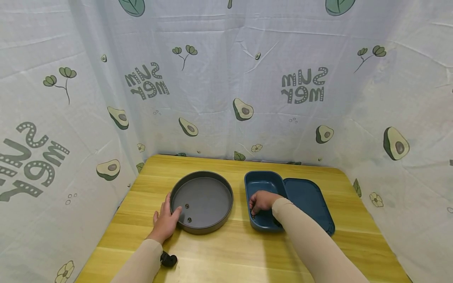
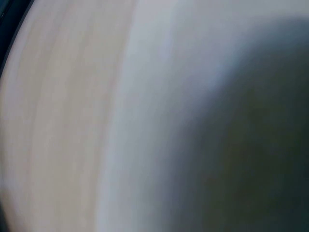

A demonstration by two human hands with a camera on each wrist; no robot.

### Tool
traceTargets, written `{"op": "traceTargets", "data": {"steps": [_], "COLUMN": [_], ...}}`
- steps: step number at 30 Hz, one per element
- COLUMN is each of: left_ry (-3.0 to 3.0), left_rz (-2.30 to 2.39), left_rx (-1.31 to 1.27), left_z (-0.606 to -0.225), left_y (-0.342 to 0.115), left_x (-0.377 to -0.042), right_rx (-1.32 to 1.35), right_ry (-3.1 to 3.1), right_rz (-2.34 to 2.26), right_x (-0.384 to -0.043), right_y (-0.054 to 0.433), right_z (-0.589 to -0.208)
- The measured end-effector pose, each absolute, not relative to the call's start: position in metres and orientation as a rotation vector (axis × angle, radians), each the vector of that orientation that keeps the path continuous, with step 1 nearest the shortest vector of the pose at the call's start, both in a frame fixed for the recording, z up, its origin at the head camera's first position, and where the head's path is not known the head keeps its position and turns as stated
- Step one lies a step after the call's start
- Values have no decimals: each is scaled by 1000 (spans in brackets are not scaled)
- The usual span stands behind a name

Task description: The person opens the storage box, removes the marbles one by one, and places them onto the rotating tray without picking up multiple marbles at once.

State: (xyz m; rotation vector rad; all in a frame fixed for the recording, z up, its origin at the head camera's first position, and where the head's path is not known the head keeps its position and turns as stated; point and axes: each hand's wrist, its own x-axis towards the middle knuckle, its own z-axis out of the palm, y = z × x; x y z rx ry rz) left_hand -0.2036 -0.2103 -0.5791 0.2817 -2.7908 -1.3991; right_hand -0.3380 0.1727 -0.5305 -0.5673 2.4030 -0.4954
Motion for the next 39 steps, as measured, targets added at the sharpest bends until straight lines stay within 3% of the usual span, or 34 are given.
{"op": "traceTargets", "data": {"steps": [24, 39], "left_ry": [-2831, -2830], "left_rz": [-1414, -1402], "left_rx": [291, 280], "left_z": [-582, -578], "left_y": [-213, -213], "left_x": [-202, -202], "right_rx": [-531, -534], "right_ry": [2478, 2693], "right_rz": [-528, -790], "right_x": [-337, -339], "right_y": [179, 175], "right_z": [-522, -484]}}
